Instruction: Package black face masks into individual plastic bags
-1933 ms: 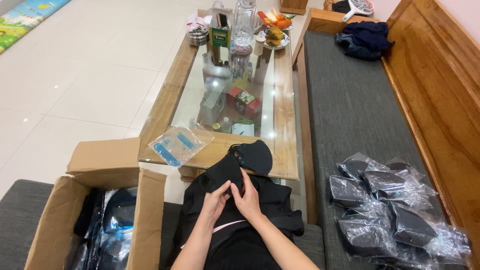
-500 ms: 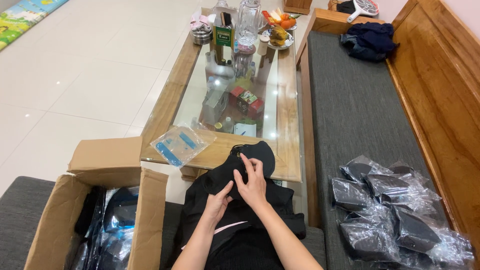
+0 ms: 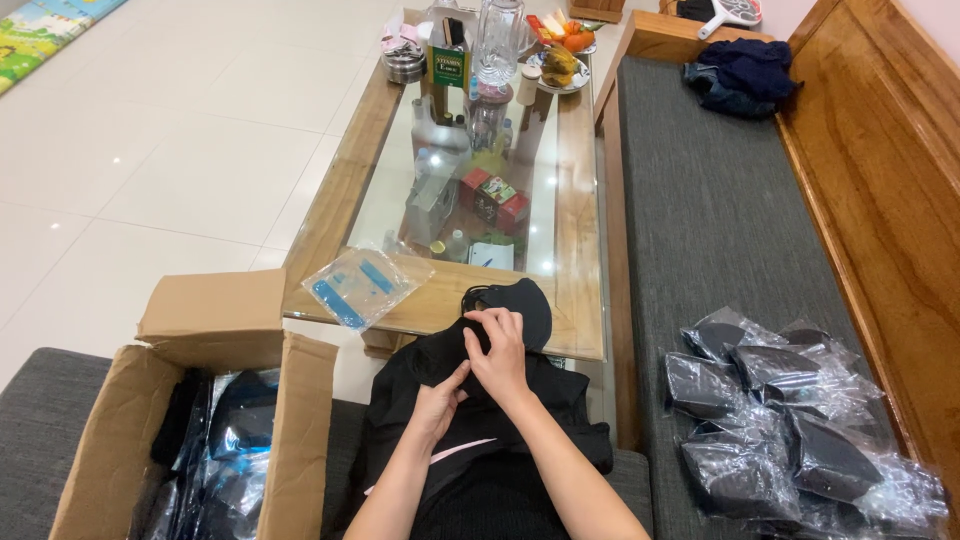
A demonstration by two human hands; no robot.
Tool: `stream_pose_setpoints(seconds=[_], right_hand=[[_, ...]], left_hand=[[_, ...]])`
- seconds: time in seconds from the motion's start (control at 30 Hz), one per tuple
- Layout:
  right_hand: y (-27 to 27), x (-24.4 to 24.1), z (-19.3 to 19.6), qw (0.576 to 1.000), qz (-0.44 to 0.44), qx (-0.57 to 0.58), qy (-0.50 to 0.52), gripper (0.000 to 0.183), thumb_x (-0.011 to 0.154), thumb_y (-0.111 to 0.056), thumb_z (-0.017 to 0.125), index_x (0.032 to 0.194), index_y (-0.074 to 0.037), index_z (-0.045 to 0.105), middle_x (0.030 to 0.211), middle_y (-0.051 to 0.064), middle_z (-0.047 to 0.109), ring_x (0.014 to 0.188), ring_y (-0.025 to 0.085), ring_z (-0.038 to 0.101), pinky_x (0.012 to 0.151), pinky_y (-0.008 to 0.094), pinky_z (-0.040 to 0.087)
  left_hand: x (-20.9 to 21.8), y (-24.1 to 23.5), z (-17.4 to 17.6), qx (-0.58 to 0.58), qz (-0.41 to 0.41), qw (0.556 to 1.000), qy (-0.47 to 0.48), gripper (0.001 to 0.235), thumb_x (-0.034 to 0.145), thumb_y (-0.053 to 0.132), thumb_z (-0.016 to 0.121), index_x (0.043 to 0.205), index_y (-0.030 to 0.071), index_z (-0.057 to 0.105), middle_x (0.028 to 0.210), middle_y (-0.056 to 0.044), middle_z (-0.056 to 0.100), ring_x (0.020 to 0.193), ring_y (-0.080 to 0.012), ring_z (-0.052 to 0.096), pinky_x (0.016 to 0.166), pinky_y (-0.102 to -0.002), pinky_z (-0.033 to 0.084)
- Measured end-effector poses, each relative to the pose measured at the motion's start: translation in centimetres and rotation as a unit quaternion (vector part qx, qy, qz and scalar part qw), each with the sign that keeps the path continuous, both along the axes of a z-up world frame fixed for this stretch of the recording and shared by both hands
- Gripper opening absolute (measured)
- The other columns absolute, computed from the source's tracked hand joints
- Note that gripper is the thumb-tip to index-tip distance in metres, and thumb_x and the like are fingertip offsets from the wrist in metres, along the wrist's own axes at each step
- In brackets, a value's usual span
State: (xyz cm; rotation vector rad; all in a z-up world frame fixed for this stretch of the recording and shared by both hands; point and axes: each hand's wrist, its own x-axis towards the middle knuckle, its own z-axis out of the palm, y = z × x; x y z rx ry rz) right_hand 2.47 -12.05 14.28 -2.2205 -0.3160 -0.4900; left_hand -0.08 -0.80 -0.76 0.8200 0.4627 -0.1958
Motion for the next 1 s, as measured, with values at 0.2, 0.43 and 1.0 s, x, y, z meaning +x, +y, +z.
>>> stream_pose_setpoints(seconds=[0.2, 0.43, 1.0], right_hand=[[-0.4, -0.8, -2.7, 0.999, -0.021, 0.018, 0.020, 0.019, 0.091, -0.022, 0.073, 0.109, -0.016, 0.071, 0.089, 0.001, 0.065, 0.093, 0.020, 0.061, 0.075, 0.031, 0.055], [-0.3, -3.6, -3.5, 0.998, -0.010, 0.017, 0.055, 0.014, 0.095, -0.016, 0.069, 0.105, -0.006, 0.073, 0.085, 0.009, 0.069, 0.087, 0.027, 0.066, 0.073, 0.035, 0.057], [-6.9, 2.8, -8.5, 0.905, -0.170, 0.332, 0.205, 0.017, 0.097, -0.015, 0.068, 0.112, -0.007, 0.068, 0.072, 0.001, 0.068, 0.057, 0.009, 0.057, 0.060, 0.023, 0.048]], left_hand=[[0.1, 0.2, 0.3, -0.012, 0.012, 1.000, 0.008, 0.067, 0.087, 0.012, 0.083, 0.146, 0.031, 0.056, 0.141, -0.001, 0.065, 0.118, -0.0297, 0.068, 0.091, -0.052, 0.060], [0.8, 0.5, -2.3, -0.053, 0.045, 0.998, 0.012, 0.066, 0.087, 0.008, 0.083, 0.145, 0.025, 0.057, 0.145, -0.001, 0.061, 0.123, -0.0289, 0.064, 0.097, -0.050, 0.057], [0.5, 1.3, -2.8, -0.146, 0.114, 0.983, 0.010, 0.039, 0.087, -0.006, 0.077, 0.117, 0.018, 0.076, 0.121, -0.012, 0.072, 0.109, -0.0298, 0.072, 0.092, -0.047, 0.062]])
